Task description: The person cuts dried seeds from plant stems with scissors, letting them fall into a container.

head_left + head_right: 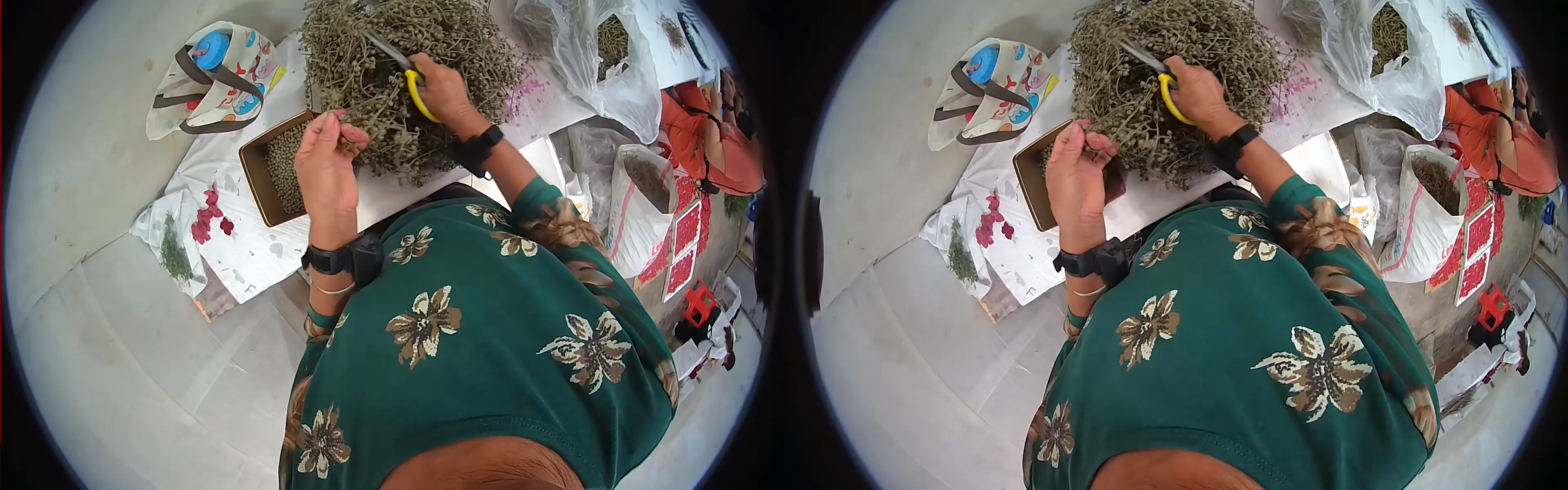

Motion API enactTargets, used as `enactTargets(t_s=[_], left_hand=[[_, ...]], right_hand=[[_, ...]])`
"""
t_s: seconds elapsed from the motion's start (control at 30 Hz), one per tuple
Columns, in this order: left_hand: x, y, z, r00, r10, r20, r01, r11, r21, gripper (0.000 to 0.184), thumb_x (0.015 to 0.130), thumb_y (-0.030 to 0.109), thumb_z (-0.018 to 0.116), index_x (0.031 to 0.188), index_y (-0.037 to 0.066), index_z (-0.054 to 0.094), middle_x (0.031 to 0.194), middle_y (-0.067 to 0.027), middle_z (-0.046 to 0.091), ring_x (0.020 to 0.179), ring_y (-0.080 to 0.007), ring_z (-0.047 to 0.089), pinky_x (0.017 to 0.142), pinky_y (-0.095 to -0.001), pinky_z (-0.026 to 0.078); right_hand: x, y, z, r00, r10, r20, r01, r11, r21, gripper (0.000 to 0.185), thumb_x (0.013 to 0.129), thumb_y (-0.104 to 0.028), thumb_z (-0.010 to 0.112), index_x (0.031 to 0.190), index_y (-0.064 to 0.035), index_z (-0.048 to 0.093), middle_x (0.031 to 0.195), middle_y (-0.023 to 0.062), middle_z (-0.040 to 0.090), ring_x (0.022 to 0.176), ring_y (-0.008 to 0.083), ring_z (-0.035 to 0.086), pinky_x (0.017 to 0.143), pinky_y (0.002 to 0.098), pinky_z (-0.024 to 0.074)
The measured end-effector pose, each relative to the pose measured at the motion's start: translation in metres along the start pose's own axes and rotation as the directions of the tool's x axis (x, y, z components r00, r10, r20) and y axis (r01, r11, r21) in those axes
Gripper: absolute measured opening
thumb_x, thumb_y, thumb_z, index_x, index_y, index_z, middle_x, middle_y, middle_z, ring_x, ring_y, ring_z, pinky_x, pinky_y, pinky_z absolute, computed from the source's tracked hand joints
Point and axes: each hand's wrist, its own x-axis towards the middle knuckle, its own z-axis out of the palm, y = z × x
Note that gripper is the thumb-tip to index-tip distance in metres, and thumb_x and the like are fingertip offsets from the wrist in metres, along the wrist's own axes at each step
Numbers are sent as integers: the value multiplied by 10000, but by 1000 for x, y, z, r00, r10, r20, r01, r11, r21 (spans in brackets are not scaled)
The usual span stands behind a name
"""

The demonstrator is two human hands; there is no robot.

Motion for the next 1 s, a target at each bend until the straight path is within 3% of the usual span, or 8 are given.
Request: enactTargets(t_s=[0.07, 0.1, 0.17, 0.3, 0.37, 0.5, 0.8, 1.0], left_hand=[[6, 1, -10, 1000, -4, -10, 4, 1000, -25, 159, 932, 118, 549, 988, -24, 594, 726, -68, 592, 678, -160, 573, 672, -309, 494], [10, 1, -16, 1000, -13, -7, 13, 999, -45, 159, 930, 119, 552, 987, -23, 593, 733, -70, 595, 681, -165, 578, 677, -320, 499], [12, 0, -17, 1000, -30, 0, 30, 998, -61, 158, 927, 120, 555, 986, -22, 592, 740, -71, 599, 685, -169, 583, 683, -330, 504], [6, -5, -12, 1000, 7, -27, -7, 1000, 13, 171, 919, 124, 566, 991, -26, 603, 767, -77, 613, 687, -170, 586, 681, -332, 505], [6, -10, -15, 999, 49, 22, -50, 998, 49, 179, 914, 124, 571, 996, -30, 612, 795, -86, 622, 682, -168, 585, 681, -327, 503], [2, -15, -11, 996, 66, 55, -71, 994, 89, 194, 910, 127, 576, 1003, -37, 623, 812, -94, 631, 673, -164, 583, 682, -319, 502], [-8, -19, -5, 999, 34, 15, -36, 988, 151, 209, 914, 128, 566, 1021, -43, 622, 759, -85, 626, 653, -156, 576, 684, -305, 501], [-9, -26, -5, 1000, 10, 29, -12, 996, 87, 210, 914, 129, 566, 1023, -41, 623, 748, -77, 619, 649, -152, 573, 663, -300, 495]], right_hand=[[-1, -11, -42, 970, 66, 233, -108, 979, 173, 370, 813, -168, 675, 1156, -112, 546, 936, 147, 638, 853, 275, 627, 730, 385, 500], [-7, -10, -54, 969, 65, 239, -109, 978, 179, 370, 813, -168, 675, 1156, -112, 546, 936, 147, 638, 853, 275, 627, 730, 385, 500], [-23, -4, -80, 983, -77, 168, -21, 856, 516, 436, 828, -139, 682, 1230, -74, 527, 939, 76, 645, 863, 174, 619, 774, 298, 495], [-64, -9, -128, 943, -104, 317, -108, 805, 583, 439, 834, -82, 663, 1247, -36, 520, 894, 26, 627, 851, 114, 598, 790, 243, 480], [-81, 0, -124, 797, -150, 585, -261, 788, 557, 406, 839, -98, 665, 1224, -45, 547, 852, 17, 601, 808, 90, 571, 752, 226, 471], [-90, 0, -112, 701, -189, 688, -267, 825, 498, 379, 844, -103, 664, 1203, -39, 563, 819, 3, 584, 772, 71, 548, 713, 227, 463], [-65, -17, -94, 621, -259, 740, -312, 784, 537, 315, 843, -102, 671, 1130, -19, 571, 785, -8, 569, 742, 55, 514, 672, 235, 449], [-65, -20, -64, 728, -278, 627, -337, 651, 680, 291, 835, -109, 679, 1092, -19, 579, 791, -17, 564, 744, 52, 501, 678, 238, 446]])
